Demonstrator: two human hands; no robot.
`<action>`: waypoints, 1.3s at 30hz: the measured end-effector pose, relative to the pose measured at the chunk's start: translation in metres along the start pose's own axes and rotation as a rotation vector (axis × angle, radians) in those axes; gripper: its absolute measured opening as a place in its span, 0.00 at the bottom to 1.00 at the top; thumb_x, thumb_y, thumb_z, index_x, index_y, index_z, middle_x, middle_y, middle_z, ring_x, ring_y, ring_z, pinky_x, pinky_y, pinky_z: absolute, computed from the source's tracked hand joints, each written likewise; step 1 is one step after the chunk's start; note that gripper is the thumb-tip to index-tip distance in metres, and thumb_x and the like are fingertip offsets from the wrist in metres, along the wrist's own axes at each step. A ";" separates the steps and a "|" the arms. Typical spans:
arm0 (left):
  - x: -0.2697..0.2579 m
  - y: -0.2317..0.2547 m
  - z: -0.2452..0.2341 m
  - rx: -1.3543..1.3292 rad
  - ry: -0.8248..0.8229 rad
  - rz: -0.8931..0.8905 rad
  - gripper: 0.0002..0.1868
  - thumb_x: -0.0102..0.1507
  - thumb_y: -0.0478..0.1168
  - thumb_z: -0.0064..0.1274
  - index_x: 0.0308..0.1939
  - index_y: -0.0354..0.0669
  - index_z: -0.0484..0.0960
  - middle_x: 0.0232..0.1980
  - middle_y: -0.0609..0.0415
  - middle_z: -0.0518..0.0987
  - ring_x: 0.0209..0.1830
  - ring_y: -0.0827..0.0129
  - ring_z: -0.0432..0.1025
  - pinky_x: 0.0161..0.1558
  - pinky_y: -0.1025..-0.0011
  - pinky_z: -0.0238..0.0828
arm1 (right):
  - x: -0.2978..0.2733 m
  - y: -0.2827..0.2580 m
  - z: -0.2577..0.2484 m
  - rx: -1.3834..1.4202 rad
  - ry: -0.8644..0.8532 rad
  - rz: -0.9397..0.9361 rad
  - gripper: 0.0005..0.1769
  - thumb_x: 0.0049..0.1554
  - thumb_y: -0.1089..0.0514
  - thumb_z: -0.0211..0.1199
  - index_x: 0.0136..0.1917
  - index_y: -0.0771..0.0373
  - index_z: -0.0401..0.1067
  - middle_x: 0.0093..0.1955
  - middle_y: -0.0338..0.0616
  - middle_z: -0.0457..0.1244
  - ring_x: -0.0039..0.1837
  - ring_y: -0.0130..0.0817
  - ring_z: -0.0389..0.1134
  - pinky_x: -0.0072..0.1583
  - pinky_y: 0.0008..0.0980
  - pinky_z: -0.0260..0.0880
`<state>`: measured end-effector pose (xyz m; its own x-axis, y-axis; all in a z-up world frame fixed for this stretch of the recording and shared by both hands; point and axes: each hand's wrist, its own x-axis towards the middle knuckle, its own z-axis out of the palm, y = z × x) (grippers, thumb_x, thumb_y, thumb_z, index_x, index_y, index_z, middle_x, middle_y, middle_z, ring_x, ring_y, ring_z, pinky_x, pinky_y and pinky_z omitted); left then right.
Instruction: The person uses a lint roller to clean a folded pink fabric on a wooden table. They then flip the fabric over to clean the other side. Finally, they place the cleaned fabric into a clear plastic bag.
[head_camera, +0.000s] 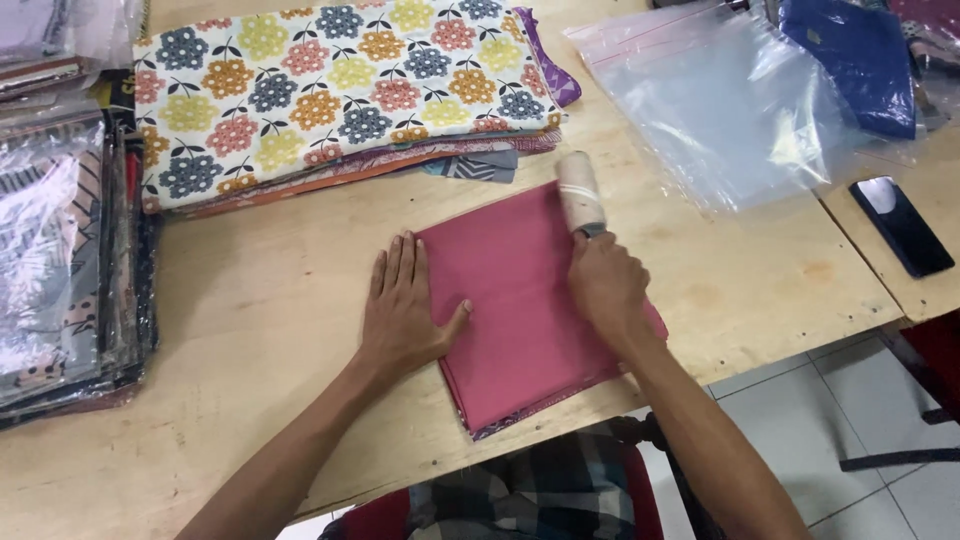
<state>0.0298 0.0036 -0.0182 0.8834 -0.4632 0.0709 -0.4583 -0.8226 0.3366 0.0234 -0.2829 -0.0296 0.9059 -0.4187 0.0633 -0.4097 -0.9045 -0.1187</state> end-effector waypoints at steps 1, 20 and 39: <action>-0.001 0.001 -0.003 0.000 0.000 -0.002 0.57 0.62 0.73 0.39 0.78 0.26 0.51 0.81 0.30 0.50 0.84 0.42 0.42 0.80 0.49 0.27 | -0.012 -0.009 0.011 0.000 0.000 -0.002 0.30 0.69 0.42 0.41 0.48 0.71 0.70 0.37 0.62 0.68 0.41 0.65 0.74 0.43 0.60 0.74; -0.001 -0.002 -0.012 0.036 -0.012 0.013 0.55 0.65 0.73 0.33 0.78 0.27 0.50 0.82 0.32 0.50 0.84 0.45 0.42 0.79 0.49 0.27 | 0.008 0.007 0.050 -0.230 0.203 -0.182 0.28 0.67 0.38 0.48 0.44 0.65 0.71 0.30 0.47 0.65 0.35 0.51 0.74 0.38 0.52 0.75; -0.008 -0.006 0.008 0.102 0.082 0.040 0.46 0.68 0.62 0.36 0.79 0.29 0.51 0.82 0.35 0.51 0.84 0.47 0.42 0.80 0.53 0.29 | -0.078 -0.111 0.045 -0.137 0.171 -0.382 0.25 0.65 0.38 0.48 0.42 0.60 0.69 0.30 0.42 0.64 0.32 0.47 0.73 0.34 0.44 0.75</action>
<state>0.0249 0.0099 -0.0280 0.8673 -0.4712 0.1603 -0.4972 -0.8353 0.2349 0.0033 -0.1460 -0.0658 0.9691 -0.0493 0.2418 -0.0698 -0.9946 0.0769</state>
